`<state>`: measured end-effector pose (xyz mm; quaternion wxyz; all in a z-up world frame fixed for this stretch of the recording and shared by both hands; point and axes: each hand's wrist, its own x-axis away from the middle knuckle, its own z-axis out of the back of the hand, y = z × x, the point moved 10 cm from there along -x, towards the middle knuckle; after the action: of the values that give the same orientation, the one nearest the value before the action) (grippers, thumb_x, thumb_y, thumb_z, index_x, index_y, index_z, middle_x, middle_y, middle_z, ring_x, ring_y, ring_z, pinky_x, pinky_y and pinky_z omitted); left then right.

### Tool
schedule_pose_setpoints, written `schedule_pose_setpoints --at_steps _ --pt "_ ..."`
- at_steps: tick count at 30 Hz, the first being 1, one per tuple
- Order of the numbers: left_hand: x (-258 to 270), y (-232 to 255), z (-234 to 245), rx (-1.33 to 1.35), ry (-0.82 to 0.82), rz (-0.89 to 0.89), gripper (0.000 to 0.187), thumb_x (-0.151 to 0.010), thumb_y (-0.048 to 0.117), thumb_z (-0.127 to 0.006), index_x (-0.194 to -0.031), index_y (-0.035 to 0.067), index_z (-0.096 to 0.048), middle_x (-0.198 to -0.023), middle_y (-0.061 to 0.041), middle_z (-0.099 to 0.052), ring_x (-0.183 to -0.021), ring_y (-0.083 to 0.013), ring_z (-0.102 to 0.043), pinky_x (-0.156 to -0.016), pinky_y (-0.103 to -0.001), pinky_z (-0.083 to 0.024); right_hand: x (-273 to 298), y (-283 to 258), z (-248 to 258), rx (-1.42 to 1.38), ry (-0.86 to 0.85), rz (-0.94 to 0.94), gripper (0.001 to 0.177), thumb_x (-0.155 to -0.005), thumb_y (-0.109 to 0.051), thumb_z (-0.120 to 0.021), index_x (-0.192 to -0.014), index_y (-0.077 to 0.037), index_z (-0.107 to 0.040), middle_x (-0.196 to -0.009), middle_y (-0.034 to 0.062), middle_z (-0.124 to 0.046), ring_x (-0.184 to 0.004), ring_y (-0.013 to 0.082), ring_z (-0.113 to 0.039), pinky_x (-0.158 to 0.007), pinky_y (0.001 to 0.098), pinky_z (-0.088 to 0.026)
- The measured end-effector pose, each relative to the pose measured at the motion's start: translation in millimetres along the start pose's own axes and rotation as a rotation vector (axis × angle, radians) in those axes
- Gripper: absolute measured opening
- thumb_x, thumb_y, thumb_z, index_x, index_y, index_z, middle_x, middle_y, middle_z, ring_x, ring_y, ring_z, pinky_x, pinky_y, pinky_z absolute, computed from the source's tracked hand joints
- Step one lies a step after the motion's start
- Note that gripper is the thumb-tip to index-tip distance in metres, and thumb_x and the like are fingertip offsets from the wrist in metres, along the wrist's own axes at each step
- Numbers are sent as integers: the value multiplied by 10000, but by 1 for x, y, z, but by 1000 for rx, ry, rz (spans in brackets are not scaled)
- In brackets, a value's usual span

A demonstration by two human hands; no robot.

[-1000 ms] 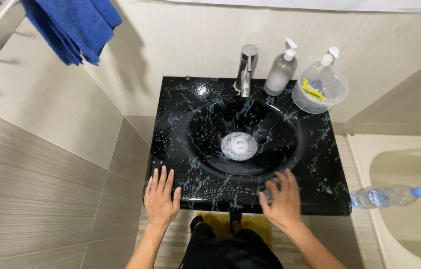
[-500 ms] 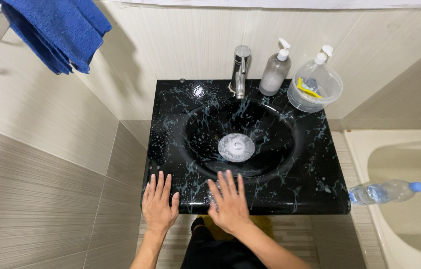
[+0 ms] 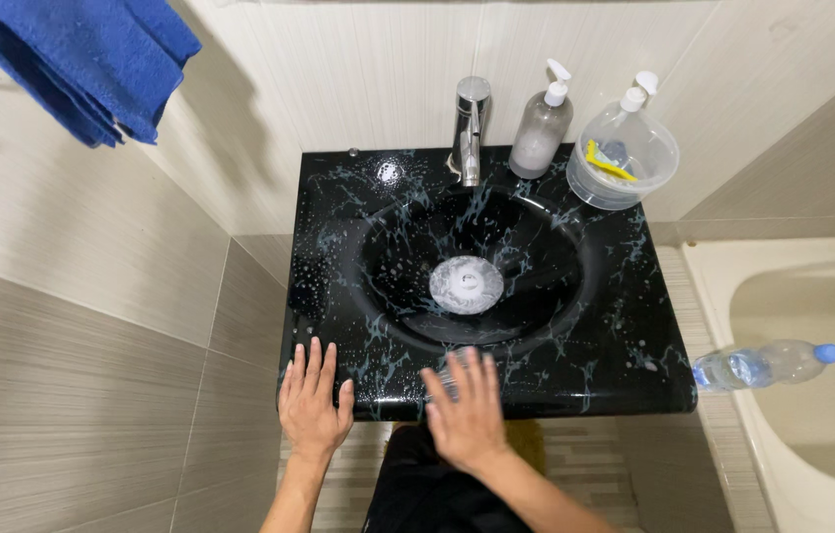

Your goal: The person scrubs a black bathroom sink and countertop using a steel wool pad and a yellow sponge. They apply soap to the sponge and continue scrubbing the sink basin and surrounding surfaces.

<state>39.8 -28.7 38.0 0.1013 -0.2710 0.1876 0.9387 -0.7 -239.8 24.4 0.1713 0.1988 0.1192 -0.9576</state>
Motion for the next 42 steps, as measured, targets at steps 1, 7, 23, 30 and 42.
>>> schedule_pose_setpoints --at_steps 1,7,23,30,42 --pt "-3 0 0 -6 -1 -7 559 -956 376 -543 -1450 118 -580 -1560 -116 -503 -1444 -357 -465 -1178 -485 -359 -11 -26 -7 -74 5 66 573 -964 -324 -568 -1490 -112 -486 -1500 305 -392 -1443 519 -285 -1180 670 -182" --pt "-3 2 2 -8 -5 -11 557 -948 375 -551 -1440 117 -588 -1542 -127 -521 -1430 -362 -474 -1169 -495 -372 15 -59 -24 -40 219 237 426 -945 -287 -674 -1356 -252 -569 -1430 145 -416 -1471 385 -282 -1212 672 -166" --pt "-9 7 -6 -27 -66 -27 569 -962 385 -552 -1465 118 -555 -1574 -144 -470 -1452 -380 -431 -1185 -497 -336 6 -33 -16 -93 -13 118 670 -862 -312 -669 -1462 -82 -478 -1578 207 -342 -1487 423 -290 -1196 664 -194" --pt "-10 13 -10 -17 -150 -46 634 -989 470 -512 -1491 83 -498 -1584 -180 -425 -1470 -398 -374 -1209 -520 -282 28 61 36 94 -23 -163 710 -738 -297 -610 -1347 53 -503 -1540 331 -351 -1455 488 -295 -1176 679 -133" --pt "-29 26 -32 -30 -382 -135 754 -992 562 -435 -1549 58 -366 -1635 -189 -277 -1517 -397 -213 -1221 -537 -142 -20 9 26 -158 -31 -77 524 -885 -253 -629 -1356 -28 -579 -1459 281 -489 -1421 436 -391 -1200 593 -247"
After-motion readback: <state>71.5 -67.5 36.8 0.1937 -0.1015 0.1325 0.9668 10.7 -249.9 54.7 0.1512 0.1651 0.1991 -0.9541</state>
